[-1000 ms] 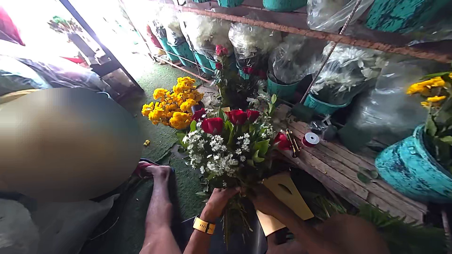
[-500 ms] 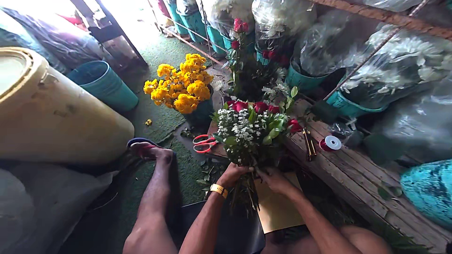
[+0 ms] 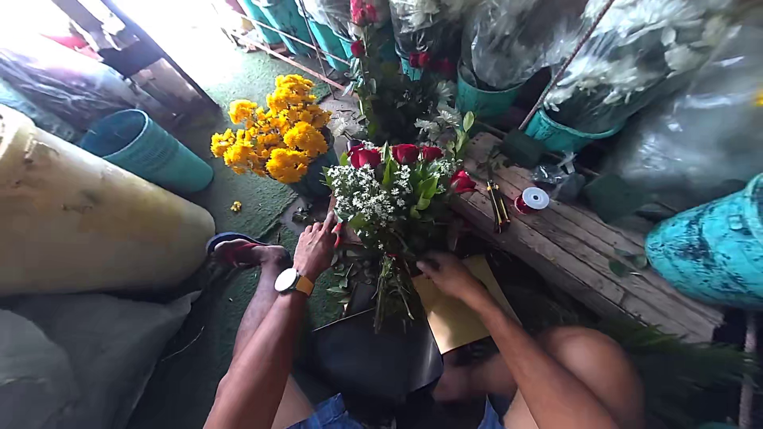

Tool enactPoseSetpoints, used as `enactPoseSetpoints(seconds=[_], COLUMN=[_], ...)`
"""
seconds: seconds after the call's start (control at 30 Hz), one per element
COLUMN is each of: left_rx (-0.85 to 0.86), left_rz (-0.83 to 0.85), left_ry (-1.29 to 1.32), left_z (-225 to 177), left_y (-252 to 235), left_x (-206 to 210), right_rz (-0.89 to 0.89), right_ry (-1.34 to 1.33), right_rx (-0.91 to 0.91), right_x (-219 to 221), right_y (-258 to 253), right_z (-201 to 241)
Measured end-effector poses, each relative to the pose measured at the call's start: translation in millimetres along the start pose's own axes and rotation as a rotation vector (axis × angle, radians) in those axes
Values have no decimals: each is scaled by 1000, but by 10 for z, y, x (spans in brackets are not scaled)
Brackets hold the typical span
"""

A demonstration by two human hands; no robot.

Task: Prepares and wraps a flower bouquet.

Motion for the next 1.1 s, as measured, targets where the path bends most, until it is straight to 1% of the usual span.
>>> enactPoseSetpoints(seconds=[0.03, 0.1, 0.13, 0.2, 0.23, 0.27, 0.3, 0.33, 0.37, 0.4, 0.5, 0.63, 0.7, 0.77, 0.83, 0.87, 0.93, 0.97, 1.03, 1.1], left_rx=[-62, -188, -213, -189, -170, -168, -171, -182, -193, -208, -264, -289, -259, -198, -157, -173, -228, -229, -216, -238], left_rz=[18, 12, 2, 17, 80, 190, 335, 490, 608, 666, 700, 657, 620, 549, 462, 411, 251, 151, -23, -114], left_ry=[68, 267, 395, 756, 953, 1127, 1269, 1372, 1431, 1458, 1481, 1551, 1545, 1437, 1244, 1199, 1157, 1063, 700, 375], left_z=[63, 158, 162, 28, -98, -248, -401, -529, -633, -721, -856, -869, -874, -857, -759, -668, -414, -264, -47, -13], left_y=[100, 485, 760, 1355, 1619, 1829, 1973, 2040, 2041, 1983, 1682, 1408, 1409, 1521, 1764, 1909, 2061, 2015, 1678, 1118], left_x=[-14, -75, -103, -101, -43, 50, 158, 268, 365, 436, 528, 560, 537, 465, 322, 234, 40, -39, -156, -183], right_rz=[-9, -27, -29, -35, -33, -30, -25, -17, -10, -8, -10, -3, -27, -99, -258, -364, -494, -531, -528, -406], right_ry=[6, 24, 33, 41, 39, 34, 34, 35, 38, 40, 41, 50, 65, 134, 303, 408, 557, 607, 611, 463], right_rx=[-3, 0, 6, 6, 4, 3, 2, 1, -1, -5, -4, 17, 53, 134, 225, 245, 250, 233, 160, 133], right_x=[1, 16, 23, 27, 32, 37, 38, 37, 41, 40, 28, 14, -31, -153, -327, -397, -450, -424, -264, -33], right_y=[3, -5, -12, -27, -34, -38, -42, -45, -49, -53, -35, -43, -54, -28, 17, 25, 30, 43, 89, 87], right_z=[12, 6, 1, -3, -3, -5, -9, -12, -17, -18, -5, -7, -24, -74, -212, -321, -471, -453, -258, 1])
Point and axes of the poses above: each hand's wrist, its own y-axis away from the middle knuckle, its own x-axis out of the palm, z = x × y, the point moved 4 cm from there along -y, towards the middle knuckle, and after that the axes turned 15 degrees about y, right-handed, at the moved point
